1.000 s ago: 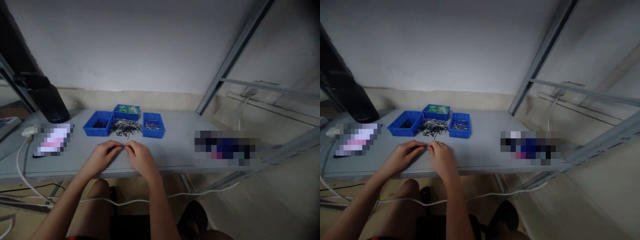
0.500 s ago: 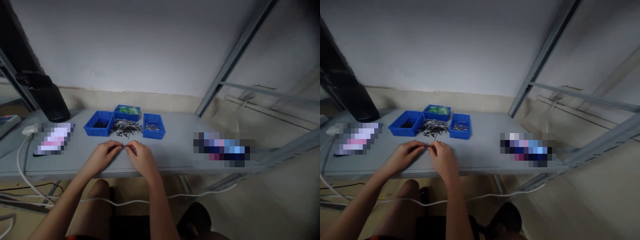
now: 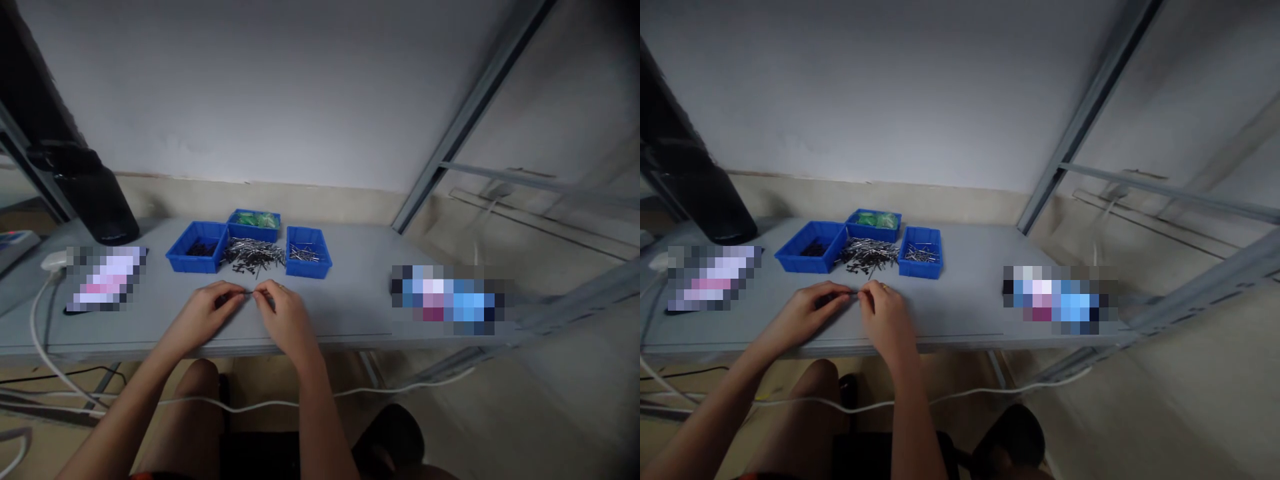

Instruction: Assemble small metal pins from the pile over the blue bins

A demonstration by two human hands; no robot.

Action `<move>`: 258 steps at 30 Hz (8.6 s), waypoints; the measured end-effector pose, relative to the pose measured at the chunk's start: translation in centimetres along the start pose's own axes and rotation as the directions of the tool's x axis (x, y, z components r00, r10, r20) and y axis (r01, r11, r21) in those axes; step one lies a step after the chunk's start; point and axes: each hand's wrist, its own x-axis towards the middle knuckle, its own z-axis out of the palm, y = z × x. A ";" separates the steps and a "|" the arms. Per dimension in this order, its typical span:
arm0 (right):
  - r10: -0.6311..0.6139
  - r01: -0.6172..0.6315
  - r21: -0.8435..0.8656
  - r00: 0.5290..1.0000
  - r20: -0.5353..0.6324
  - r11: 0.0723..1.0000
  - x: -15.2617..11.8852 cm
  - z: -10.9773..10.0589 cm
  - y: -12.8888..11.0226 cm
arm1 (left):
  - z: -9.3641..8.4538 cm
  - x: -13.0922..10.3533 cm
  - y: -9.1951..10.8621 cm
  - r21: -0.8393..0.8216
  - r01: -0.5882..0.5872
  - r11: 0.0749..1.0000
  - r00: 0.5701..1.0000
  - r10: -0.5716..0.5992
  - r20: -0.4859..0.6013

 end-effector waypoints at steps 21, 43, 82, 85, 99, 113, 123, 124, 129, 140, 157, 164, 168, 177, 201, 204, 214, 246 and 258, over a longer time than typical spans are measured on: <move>-0.001 0.003 -0.049 0.999 0.052 0.999 0.0 0.1 0.0 | -0.2 -0.1 0.5 -0.077 0.000 0.997 0.998 -0.006 -0.070; -0.052 0.052 0.004 0.997 0.061 0.999 -0.1 0.0 -0.4 | -0.2 -0.2 0.6 -0.050 -0.039 0.998 0.999 0.038 -0.023; -0.006 0.007 0.106 1.000 -0.010 0.994 0.0 0.6 0.5 | -0.1 -0.3 0.7 -0.012 -0.073 0.997 0.997 0.072 -0.035; 0.004 -0.003 0.121 1.000 -0.012 0.993 0.0 0.6 0.5 | -0.1 -0.3 0.6 -0.009 -0.074 0.997 0.996 0.074 -0.041; -0.023 0.024 0.054 0.999 -0.025 0.998 -0.1 0.3 0.3 | 0.0 -0.3 0.6 0.035 -0.062 0.997 0.993 0.065 -0.095; 0.051 -0.040 0.132 0.995 -0.086 0.990 0.0 0.4 0.3 | -5.8 4.7 -2.5 0.545 0.161 0.823 0.953 0.013 -0.302; 0.029 -0.020 0.118 0.997 -0.073 0.993 0.0 0.4 0.4 | -1.5 3.1 1.0 0.523 -0.182 0.833 0.982 0.122 0.147; 0.026 -0.017 0.113 0.997 -0.073 0.993 0.0 0.4 0.4 | -1.3 3.2 1.5 0.531 -0.170 0.830 0.982 0.098 0.161; 0.026 -0.020 0.095 0.997 -0.066 0.995 0.0 0.5 0.5 | -0.9 5.0 2.1 0.598 -0.131 0.791 0.958 -0.054 0.281; 0.030 -0.024 0.089 0.998 -0.063 0.996 0.0 0.4 0.3 | -2.6 6.4 0.0 0.331 -0.208 0.920 0.873 0.022 0.487; 0.012 -0.006 0.083 0.998 -0.069 0.997 0.0 0.6 0.6 | -0.7 6.7 0.2 0.615 -0.074 0.785 0.955 -0.121 0.270; 0.006 0.000 0.084 0.997 -0.079 0.996 0.0 0.6 0.6 | -0.8 6.7 0.2 0.626 -0.100 0.774 0.969 -0.068 0.238; 0.009 -0.002 0.091 0.997 -0.073 0.996 0.0 0.6 0.5 | -0.6 6.7 -0.3 0.620 -0.095 0.779 0.973 -0.057 0.221; 0.012 -0.007 0.083 0.998 -0.064 0.997 0.0 0.6 0.6 | -0.8 6.7 1.1 0.656 -0.084 0.750 0.982 -0.048 0.180; -0.019 0.019 -0.013 0.999 0.032 1.000 -0.2 0.4 0.0 | 0.3 0.4 0.8 -0.112 -0.024 0.993 0.994 0.036 0.107; -0.006 0.006 -0.002 1.000 0.029 1.000 -0.2 0.3 -0.1 | 0.3 0.3 0.5 -0.147 -0.008 0.989 0.996 0.021 0.087; -0.005 0.007 0.048 0.999 -0.039 0.999 -0.1 0.4 0.2 | 0.2 0.3 0.8 -0.171 0.060 0.984 0.998 -0.056 0.029; 0.004 0.001 0.098 0.999 -0.053 0.995 -0.2 0.2 0.2 | 0.0 0.3 0.7 -0.283 0.145 0.948 0.977 -0.183 -0.111; -0.012 0.016 0.101 0.999 -0.036 0.995 -0.2 0.3 0.0 | -0.2 0.0 1.3 -0.210 0.037 0.977 0.996 -0.019 0.083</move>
